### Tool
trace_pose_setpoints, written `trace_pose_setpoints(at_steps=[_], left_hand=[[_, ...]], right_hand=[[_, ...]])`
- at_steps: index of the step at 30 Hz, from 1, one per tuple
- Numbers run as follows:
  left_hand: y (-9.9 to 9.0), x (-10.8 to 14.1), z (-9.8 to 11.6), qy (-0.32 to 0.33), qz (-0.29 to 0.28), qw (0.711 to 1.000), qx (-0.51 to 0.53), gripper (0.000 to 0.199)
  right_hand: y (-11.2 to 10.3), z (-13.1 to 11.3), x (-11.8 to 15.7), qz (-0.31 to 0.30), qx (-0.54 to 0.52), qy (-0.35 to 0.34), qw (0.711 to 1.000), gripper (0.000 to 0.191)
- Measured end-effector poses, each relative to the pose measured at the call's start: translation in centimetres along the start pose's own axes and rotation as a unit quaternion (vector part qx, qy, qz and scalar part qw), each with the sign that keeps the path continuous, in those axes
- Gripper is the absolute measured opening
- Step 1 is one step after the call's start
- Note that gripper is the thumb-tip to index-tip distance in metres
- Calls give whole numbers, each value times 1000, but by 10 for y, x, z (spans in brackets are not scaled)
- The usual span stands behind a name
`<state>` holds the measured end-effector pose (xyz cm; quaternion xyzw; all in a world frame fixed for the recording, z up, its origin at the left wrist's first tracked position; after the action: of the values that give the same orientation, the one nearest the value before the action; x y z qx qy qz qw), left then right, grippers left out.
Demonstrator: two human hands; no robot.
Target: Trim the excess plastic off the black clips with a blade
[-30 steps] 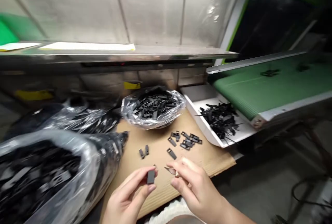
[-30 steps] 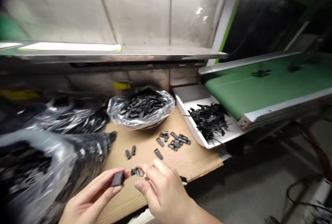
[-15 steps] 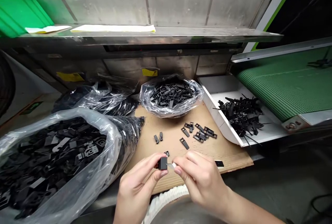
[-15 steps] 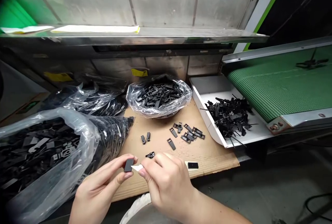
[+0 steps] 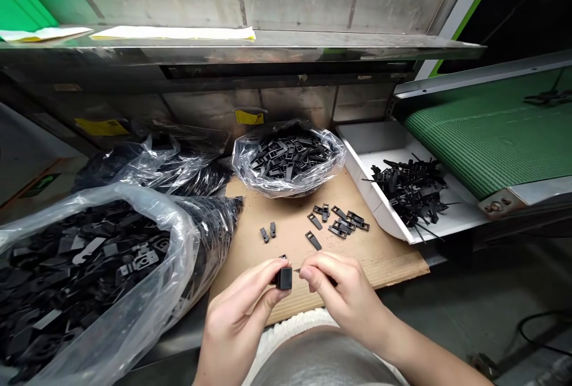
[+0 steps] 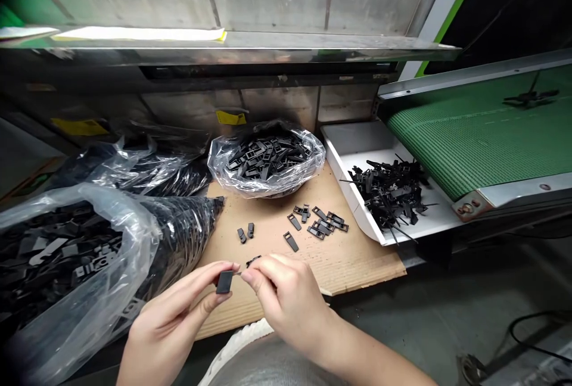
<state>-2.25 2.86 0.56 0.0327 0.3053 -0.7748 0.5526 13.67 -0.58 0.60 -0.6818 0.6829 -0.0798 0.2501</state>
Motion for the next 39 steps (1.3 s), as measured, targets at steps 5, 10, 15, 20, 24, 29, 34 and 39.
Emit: trace_pose_setpoints(at_steps=[5,10,15,20,24,29,34,39], left_hand=[[1,2,2,24,0,1000,-12,35],[0,3,5,23,7,1000,-3,32],[1,5,-1,4,22,1000,8,30],[1,1,-7,-34,10,999,0,21],[-3,1,-7,-78,-22,997,5,13],[-14,14,-17,-245,-48,950,186,31],[-26,18,-20,-244,-28,921,302,24],[-41,21,-26,-261,1,939,226,24]], right_hand=[[2,-1,1,-5,10,-23,1000,27],[1,0,1,-5,5,-33,999,26],[3,-3,3,-52,-14,-20,998,26],[9,-10,4,-105,-86,-12,991,27],[13,2,-15,-27,-124,82,988,19],[21,9,-27,40,-99,87,990,14],[45,-12,-5,16,5,23,1000,22],[63,-31,8,83,50,10,995,21]])
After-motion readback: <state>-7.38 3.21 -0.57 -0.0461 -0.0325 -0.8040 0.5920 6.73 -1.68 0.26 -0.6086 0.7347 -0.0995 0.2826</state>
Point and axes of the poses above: each hand's wrist, its own x-axis away from the middle knuckle, its own y-axis out of the palm, z = x × y, the point moved 2 cm from there along -x, towards the middle knuckle, and after that the axes turned 2 degrees about -z, right-handed, at the moved point
